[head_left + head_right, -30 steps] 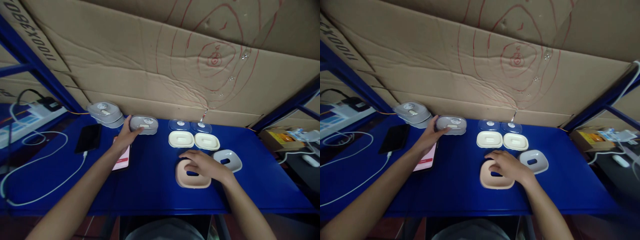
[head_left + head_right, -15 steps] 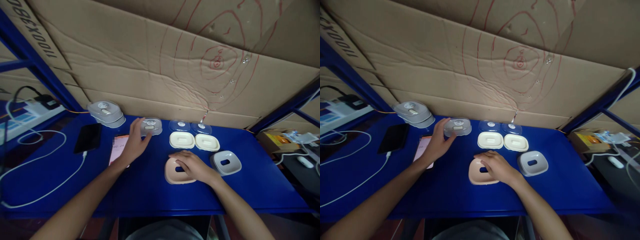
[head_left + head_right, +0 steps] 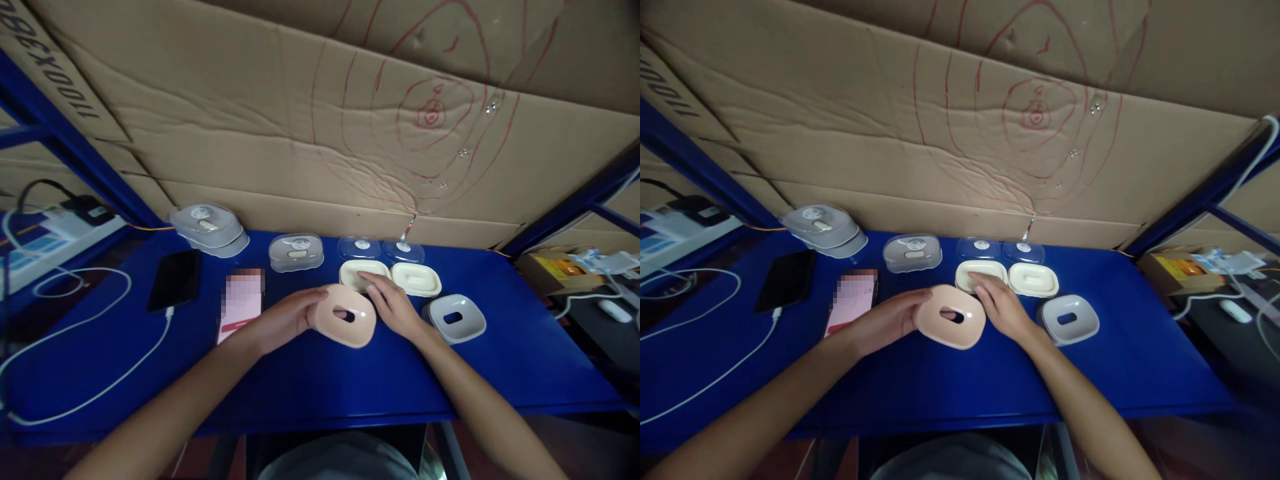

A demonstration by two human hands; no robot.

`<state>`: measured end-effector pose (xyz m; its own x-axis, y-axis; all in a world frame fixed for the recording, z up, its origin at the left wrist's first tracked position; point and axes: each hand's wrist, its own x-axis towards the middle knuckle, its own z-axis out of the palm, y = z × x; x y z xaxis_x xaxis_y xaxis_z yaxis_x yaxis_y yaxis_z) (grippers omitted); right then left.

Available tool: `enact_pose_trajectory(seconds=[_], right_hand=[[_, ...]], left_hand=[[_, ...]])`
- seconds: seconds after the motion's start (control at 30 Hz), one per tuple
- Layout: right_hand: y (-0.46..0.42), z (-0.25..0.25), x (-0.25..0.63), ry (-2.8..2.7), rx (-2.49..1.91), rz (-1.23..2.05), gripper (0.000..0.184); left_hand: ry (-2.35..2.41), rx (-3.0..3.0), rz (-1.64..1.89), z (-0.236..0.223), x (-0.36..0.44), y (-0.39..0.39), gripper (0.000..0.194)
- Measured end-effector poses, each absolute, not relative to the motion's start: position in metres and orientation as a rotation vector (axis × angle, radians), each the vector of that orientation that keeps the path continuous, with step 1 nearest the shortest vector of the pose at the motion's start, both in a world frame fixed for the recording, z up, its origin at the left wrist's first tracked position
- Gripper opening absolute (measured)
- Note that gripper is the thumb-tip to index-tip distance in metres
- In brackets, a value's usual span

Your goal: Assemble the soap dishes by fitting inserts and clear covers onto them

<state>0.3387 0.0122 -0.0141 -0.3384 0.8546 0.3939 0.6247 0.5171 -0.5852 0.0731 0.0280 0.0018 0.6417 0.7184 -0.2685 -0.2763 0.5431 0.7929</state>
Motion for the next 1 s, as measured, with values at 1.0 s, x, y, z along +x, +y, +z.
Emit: enact_pose_trajectory(seconds=[1.0], right_hand=[[-0.014, -0.003, 0.321, -1.855, -1.231, 0.071, 0.035]], left_hand=[[0.736, 0.631, 0.761, -0.006, 0.063, 0.042, 0.04]])
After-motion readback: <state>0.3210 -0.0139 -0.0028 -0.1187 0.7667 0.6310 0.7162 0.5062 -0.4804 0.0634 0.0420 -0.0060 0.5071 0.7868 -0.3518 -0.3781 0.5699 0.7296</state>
